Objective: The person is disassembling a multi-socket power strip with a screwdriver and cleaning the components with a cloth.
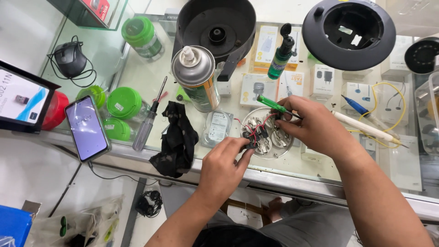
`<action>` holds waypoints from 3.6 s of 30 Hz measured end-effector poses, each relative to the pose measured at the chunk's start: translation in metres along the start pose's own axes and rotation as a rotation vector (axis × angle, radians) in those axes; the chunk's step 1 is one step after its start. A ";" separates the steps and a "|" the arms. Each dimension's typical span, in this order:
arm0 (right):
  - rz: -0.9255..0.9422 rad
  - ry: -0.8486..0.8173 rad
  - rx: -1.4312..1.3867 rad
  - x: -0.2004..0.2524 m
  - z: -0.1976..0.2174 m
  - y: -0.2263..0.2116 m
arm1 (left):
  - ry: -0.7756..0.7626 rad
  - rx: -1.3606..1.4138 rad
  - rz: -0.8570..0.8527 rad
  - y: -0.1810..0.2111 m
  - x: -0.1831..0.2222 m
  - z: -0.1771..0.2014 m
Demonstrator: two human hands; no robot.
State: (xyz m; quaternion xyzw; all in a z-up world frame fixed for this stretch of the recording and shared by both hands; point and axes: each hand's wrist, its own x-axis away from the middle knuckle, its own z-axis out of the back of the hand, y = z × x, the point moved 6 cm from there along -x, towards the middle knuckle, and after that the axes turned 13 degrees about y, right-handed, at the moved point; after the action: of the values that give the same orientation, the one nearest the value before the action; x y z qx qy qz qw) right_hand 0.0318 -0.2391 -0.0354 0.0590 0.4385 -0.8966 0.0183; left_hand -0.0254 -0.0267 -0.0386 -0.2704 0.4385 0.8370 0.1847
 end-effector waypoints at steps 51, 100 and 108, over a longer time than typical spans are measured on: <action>0.070 0.070 -0.022 0.002 0.022 -0.021 | 0.105 -0.060 -0.114 -0.008 -0.044 0.031; 0.110 -0.212 0.036 0.003 0.016 0.001 | -0.316 0.198 0.526 -0.046 -0.073 -0.035; 0.223 -0.050 -0.093 0.004 0.026 0.008 | -0.164 0.278 0.140 -0.009 -0.079 -0.017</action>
State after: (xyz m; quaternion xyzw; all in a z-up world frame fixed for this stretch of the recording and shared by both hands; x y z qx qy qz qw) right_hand 0.0264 -0.2645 -0.0267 0.0844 0.4698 -0.8688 0.1316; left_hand 0.0466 -0.0420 -0.0033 -0.1418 0.5512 0.7984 0.1965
